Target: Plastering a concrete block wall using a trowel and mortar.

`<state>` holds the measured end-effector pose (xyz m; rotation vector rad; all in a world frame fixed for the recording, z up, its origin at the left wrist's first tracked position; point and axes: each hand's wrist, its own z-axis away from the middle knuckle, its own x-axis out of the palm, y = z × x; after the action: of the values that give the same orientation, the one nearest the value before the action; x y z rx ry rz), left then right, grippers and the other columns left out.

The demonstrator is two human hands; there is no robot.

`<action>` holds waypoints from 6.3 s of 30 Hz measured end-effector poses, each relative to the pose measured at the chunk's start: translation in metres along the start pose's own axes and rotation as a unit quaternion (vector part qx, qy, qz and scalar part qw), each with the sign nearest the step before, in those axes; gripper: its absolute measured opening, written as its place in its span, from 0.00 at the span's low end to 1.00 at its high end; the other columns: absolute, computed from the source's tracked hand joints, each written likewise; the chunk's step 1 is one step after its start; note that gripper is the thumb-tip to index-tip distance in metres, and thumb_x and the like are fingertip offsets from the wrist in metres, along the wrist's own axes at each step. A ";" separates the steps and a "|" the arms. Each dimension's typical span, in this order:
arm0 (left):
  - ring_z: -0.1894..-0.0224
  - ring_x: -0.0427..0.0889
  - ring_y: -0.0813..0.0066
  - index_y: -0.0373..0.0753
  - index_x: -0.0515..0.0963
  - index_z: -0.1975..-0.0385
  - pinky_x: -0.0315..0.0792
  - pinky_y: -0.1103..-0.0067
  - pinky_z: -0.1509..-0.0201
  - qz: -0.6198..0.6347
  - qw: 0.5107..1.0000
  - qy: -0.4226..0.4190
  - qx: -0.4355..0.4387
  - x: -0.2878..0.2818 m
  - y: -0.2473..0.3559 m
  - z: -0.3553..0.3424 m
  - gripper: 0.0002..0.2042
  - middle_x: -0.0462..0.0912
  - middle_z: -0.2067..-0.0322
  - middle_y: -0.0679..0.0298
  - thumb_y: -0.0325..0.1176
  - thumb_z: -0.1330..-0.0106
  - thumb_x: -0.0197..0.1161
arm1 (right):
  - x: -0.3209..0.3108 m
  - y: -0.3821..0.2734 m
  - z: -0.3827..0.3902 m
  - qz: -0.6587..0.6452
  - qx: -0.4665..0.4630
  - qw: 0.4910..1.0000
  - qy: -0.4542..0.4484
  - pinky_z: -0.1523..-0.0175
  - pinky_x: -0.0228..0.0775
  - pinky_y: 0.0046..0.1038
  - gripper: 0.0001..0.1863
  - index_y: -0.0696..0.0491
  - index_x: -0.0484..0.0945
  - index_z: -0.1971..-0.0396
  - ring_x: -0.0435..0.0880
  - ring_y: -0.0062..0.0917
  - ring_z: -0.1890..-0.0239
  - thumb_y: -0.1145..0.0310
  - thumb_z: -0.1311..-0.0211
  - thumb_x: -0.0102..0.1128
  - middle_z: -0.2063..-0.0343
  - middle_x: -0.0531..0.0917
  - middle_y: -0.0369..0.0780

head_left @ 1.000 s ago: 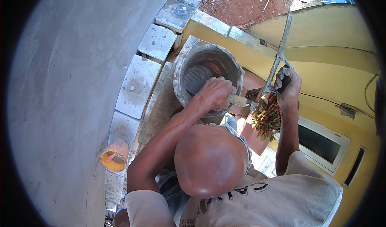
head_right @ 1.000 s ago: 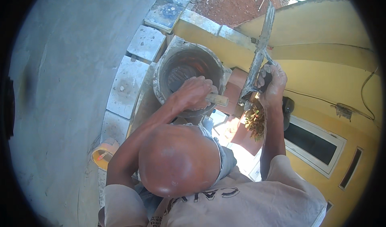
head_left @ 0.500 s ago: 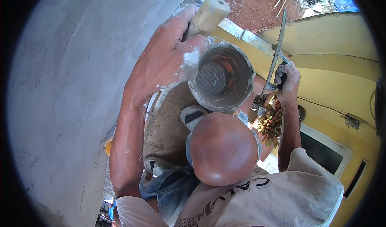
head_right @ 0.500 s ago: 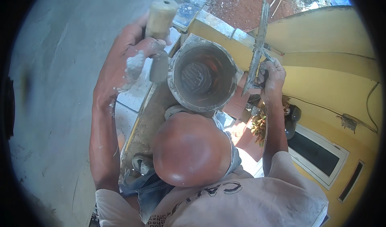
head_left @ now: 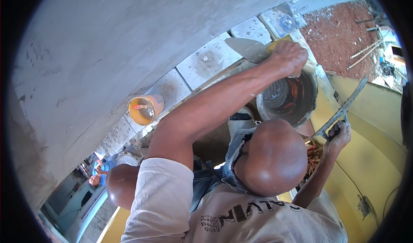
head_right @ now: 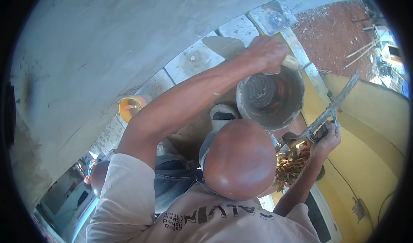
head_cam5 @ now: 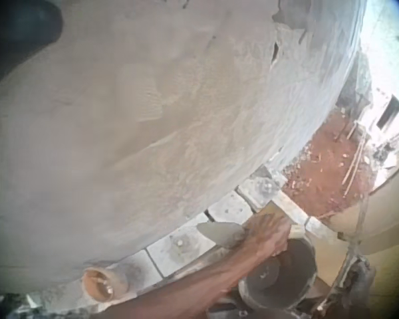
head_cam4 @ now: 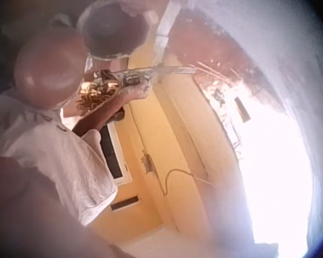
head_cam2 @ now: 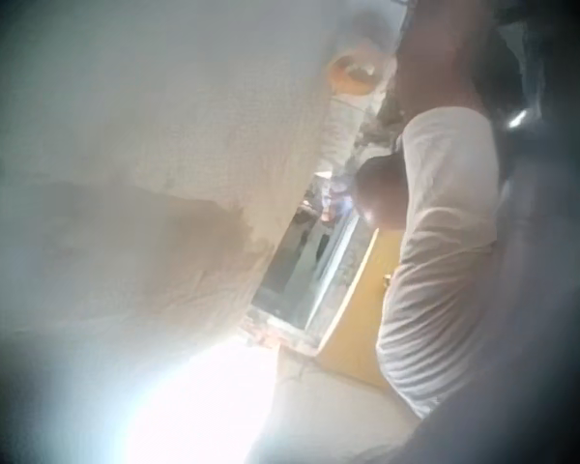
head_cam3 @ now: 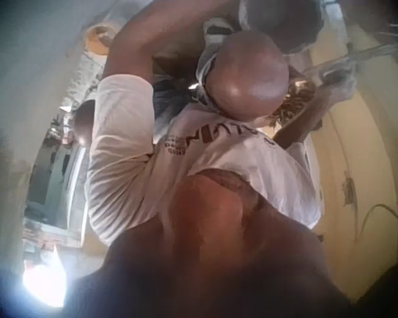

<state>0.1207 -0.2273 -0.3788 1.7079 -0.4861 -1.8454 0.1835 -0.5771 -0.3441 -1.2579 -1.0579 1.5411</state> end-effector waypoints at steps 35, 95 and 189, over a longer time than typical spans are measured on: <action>0.75 0.81 0.71 0.32 0.85 0.68 0.74 0.68 0.69 0.078 0.908 0.218 -0.349 -0.238 0.014 0.554 0.15 0.84 0.78 0.57 0.40 0.40 0.76 | 0.091 0.041 -0.002 0.157 -0.061 0.981 -0.092 0.72 0.58 0.27 0.10 0.59 0.81 0.72 0.66 0.19 0.79 0.66 0.35 0.64 0.82 0.73 0.34; 0.68 0.89 0.55 0.31 0.86 0.67 0.78 0.62 0.62 0.100 0.511 0.438 -0.733 0.139 -0.291 1.023 0.23 0.87 0.74 0.49 0.50 0.46 0.71 | 0.270 -0.103 0.108 0.497 -0.276 0.727 -0.385 0.63 0.64 0.33 0.18 0.60 0.80 0.64 0.72 0.25 0.68 0.58 0.40 0.66 0.73 0.76 0.36; 0.62 0.89 0.71 0.31 0.75 0.42 0.77 0.75 0.66 0.228 0.341 0.564 -0.717 0.216 0.090 0.956 0.24 0.88 0.66 0.59 0.38 0.33 0.71 | 0.491 -0.074 0.356 0.229 -0.518 0.319 -0.760 0.65 0.72 0.38 0.15 0.65 0.83 0.66 0.79 0.39 0.78 0.71 0.52 0.64 0.80 0.80 0.50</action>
<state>-0.8117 -0.5419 -0.3791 0.7691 0.9573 0.1272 -0.2207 -0.1183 -0.3530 -0.0634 -3.6221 2.4930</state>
